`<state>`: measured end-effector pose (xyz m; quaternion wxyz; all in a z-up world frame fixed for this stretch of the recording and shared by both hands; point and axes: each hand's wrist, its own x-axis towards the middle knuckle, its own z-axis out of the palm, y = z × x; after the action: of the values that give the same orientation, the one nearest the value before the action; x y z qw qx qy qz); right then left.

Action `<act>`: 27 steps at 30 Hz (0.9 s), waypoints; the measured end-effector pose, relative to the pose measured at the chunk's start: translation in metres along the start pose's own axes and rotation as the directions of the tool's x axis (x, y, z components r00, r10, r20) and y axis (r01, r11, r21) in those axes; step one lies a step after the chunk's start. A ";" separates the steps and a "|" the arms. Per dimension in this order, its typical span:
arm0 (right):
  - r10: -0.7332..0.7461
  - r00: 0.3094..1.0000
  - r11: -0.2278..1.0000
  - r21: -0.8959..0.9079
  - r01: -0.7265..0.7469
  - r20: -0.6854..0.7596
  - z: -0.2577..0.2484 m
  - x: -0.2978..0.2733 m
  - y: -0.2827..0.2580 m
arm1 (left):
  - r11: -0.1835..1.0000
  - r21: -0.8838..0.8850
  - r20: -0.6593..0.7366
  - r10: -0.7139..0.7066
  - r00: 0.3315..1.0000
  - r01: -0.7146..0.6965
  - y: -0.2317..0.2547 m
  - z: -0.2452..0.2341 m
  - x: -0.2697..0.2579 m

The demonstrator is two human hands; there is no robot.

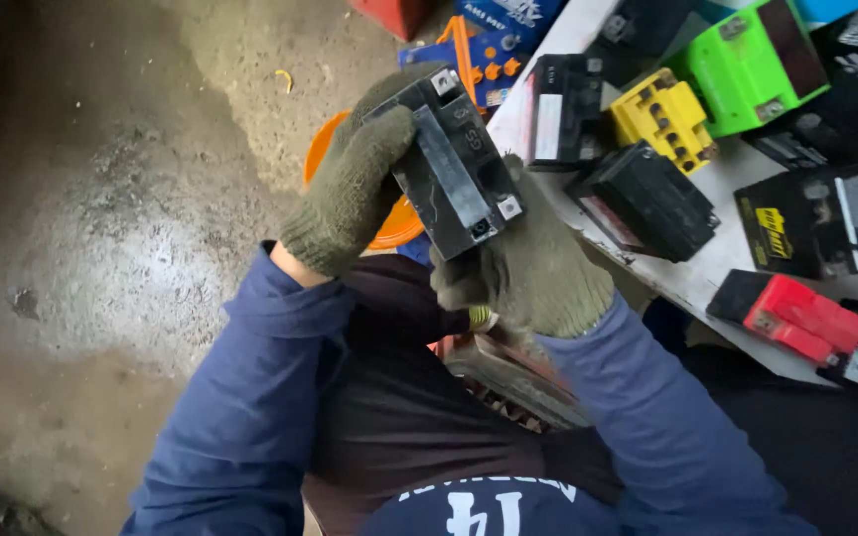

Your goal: Servicing and cleaning various lead-acid batteries using a cloth and a screwdriver.

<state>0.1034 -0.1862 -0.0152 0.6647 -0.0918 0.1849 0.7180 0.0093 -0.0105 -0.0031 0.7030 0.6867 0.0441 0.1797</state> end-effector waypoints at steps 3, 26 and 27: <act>-0.297 0.771 0.824 -0.560 -0.092 -0.563 0.025 -0.021 0.002 | 0.960 -0.263 -0.049 -0.109 0.993 0.093 0.004 0.025 0.005; -0.416 0.429 -0.899 -0.291 -0.328 0.802 0.038 -0.154 0.041 | 0.965 -0.156 0.055 -0.203 0.978 0.209 0.008 0.128 -0.016; -0.423 0.421 -0.894 -0.293 -0.340 0.802 0.027 -0.163 0.045 | 0.966 -0.157 0.069 -0.199 0.978 0.207 0.000 0.129 -0.018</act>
<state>0.0783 -0.3282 0.0774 0.2593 -0.8165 -0.4908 -0.1589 0.0323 -0.1387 0.0007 0.7727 0.6230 0.0806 0.0914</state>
